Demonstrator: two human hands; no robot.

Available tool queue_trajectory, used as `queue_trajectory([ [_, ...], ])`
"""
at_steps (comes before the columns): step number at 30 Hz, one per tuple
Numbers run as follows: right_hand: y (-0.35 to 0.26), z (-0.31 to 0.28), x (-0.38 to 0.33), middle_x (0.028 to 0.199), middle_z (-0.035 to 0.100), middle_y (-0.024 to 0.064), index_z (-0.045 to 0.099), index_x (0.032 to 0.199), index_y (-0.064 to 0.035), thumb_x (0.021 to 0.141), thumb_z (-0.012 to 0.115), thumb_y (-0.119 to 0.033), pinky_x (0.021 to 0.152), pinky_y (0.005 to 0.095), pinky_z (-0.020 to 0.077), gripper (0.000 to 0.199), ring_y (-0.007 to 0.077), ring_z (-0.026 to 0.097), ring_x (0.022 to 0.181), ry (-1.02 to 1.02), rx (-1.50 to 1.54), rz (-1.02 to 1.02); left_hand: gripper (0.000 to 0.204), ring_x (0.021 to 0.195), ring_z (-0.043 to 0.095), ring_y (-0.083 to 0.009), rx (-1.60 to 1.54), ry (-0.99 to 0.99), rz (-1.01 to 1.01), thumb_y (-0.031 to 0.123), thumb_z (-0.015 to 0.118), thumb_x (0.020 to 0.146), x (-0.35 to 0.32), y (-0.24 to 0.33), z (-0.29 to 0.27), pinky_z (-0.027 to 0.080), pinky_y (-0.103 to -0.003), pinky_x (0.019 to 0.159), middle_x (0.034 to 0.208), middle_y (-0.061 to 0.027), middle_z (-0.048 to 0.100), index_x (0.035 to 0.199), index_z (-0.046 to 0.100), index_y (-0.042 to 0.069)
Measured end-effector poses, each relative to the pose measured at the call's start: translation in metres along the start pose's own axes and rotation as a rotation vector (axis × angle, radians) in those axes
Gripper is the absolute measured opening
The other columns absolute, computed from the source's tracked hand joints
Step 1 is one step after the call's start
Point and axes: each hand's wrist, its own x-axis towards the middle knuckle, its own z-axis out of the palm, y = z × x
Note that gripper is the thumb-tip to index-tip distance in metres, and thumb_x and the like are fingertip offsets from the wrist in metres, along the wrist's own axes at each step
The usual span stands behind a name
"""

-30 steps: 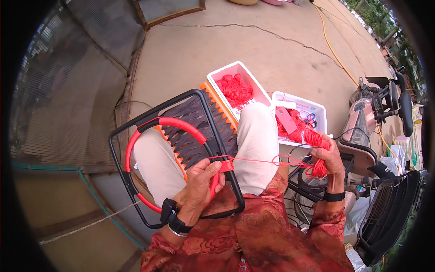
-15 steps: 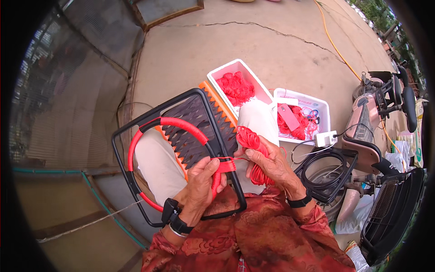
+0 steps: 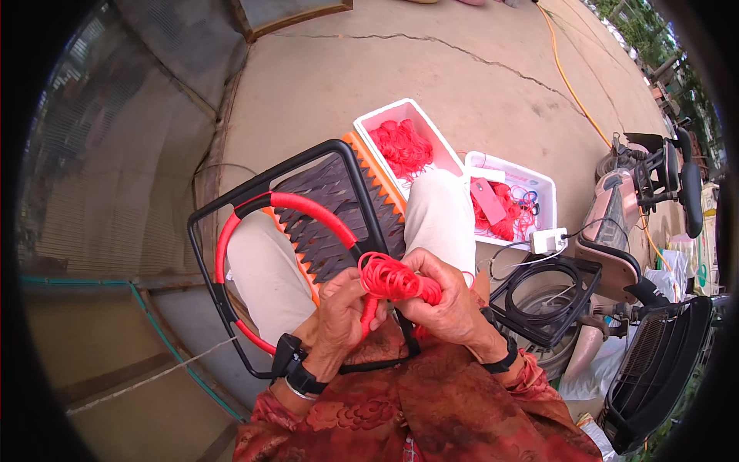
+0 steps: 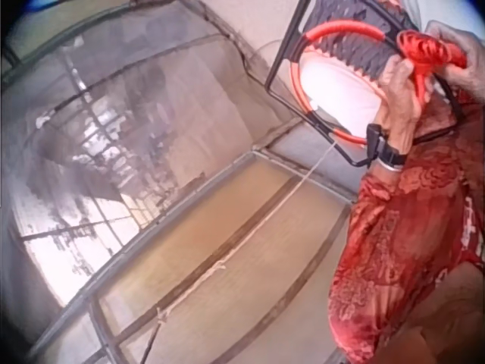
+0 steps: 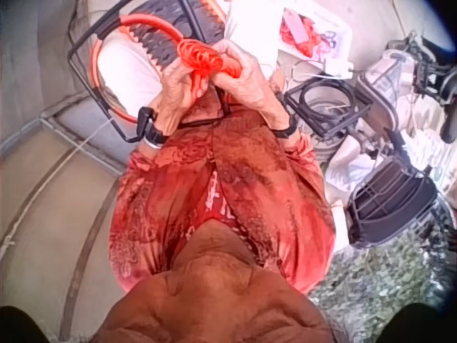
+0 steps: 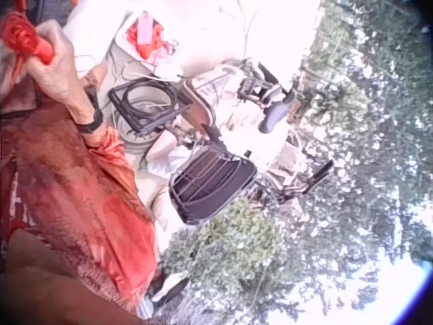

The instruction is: Winding a red ribbon or string around a black circular frame component.

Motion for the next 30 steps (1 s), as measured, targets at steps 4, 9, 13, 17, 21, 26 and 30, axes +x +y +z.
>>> queue_trajectory([
  [4, 0.008, -0.012, -0.015, 0.087, 0.063, -0.0014, 0.056, 0.101, -0.0011, 0.080, 0.061, 0.000, 0.071, 0.0223, 0.0473, 0.021, 0.0048, 0.057, 0.079, -0.035, -0.069, 0.105, 0.014, 0.052, 0.061, -0.0259, -0.035, -0.043, 0.024, 0.010, 0.056, 0.092, -0.003, 0.002, -0.006, 0.045, -0.030, 0.038, 0.078, -0.0193, 0.064, 0.098, 0.056, -0.003],
  [9, 0.023, -0.020, -0.036, 0.082, 0.060, -0.0031, 0.056, 0.099, -0.0029, 0.085, 0.060, -0.003, 0.060, 0.0191, 0.0434, 0.014, 0.0018, 0.052, 0.070, 0.134, 0.103, 0.191, 0.017, 0.049, 0.058, -0.0174, 0.070, -0.025, -0.095, 0.016, 0.059, 0.093, 0.000, 0.007, 0.021, 0.042, -0.027, 0.037, 0.074, -0.0131, 0.063, 0.096, 0.058, -0.001],
  [13, 0.025, -0.010, -0.040, 0.082, 0.059, -0.0028, 0.056, 0.099, -0.0038, 0.086, 0.060, -0.003, 0.059, 0.0176, 0.0413, 0.013, 0.0006, 0.051, 0.069, 0.151, 0.258, 0.248, 0.019, 0.044, 0.054, -0.0119, 0.298, 0.006, -0.255, 0.019, 0.062, 0.093, 0.009, 0.012, 0.025, 0.038, -0.023, 0.034, 0.066, -0.0083, 0.061, 0.090, 0.061, 0.000],
  [17, 0.022, 0.004, -0.039, 0.084, 0.061, 0.0006, 0.055, 0.101, -0.0019, 0.087, 0.059, -0.002, 0.069, 0.0236, 0.0472, 0.014, 0.0087, 0.058, 0.074, 0.149, 0.040, 0.134, 0.021, 0.038, 0.049, -0.0090, 0.332, 0.015, -0.297, 0.019, 0.064, 0.092, 0.008, 0.012, 0.029, 0.034, -0.021, 0.032, 0.058, -0.0059, 0.059, 0.087, 0.066, -0.001],
  [21, 0.023, -0.001, -0.038, 0.084, 0.063, 0.0023, 0.057, 0.104, -0.0019, 0.086, 0.060, -0.002, 0.070, 0.0251, 0.0481, 0.018, 0.0098, 0.059, 0.075, 0.003, -0.242, -0.127, 0.021, 0.037, 0.048, -0.0084, 0.421, 0.066, -0.294, 0.017, 0.065, 0.090, 0.004, 0.012, 0.028, 0.032, -0.020, 0.032, 0.058, -0.0058, 0.060, 0.089, 0.068, -0.003],
  [26, 0.011, -0.043, -0.035, 0.082, 0.065, 0.0050, 0.057, 0.115, -0.0017, 0.093, 0.064, -0.017, 0.055, 0.0215, 0.0484, 0.028, 0.0096, 0.060, 0.069, 0.237, 0.026, 0.277, 0.020, 0.035, 0.045, -0.0083, 0.388, 0.116, -0.302, 0.016, 0.070, 0.087, 0.008, 0.011, 0.023, 0.030, -0.021, 0.031, 0.051, -0.0028, 0.054, 0.078, 0.064, 0.000],
  [30, 0.005, -0.087, -0.016, 0.087, 0.067, 0.0057, 0.054, 0.121, -0.0014, 0.094, 0.063, -0.024, 0.057, 0.0220, 0.0495, 0.037, 0.0093, 0.059, 0.066, 0.457, -0.246, 0.000, 0.020, 0.037, 0.047, -0.0107, 0.435, 0.115, -0.321, 0.017, 0.071, 0.085, 0.011, 0.011, 0.018, 0.033, -0.023, 0.032, 0.058, -0.0059, 0.058, 0.088, 0.067, -0.003],
])
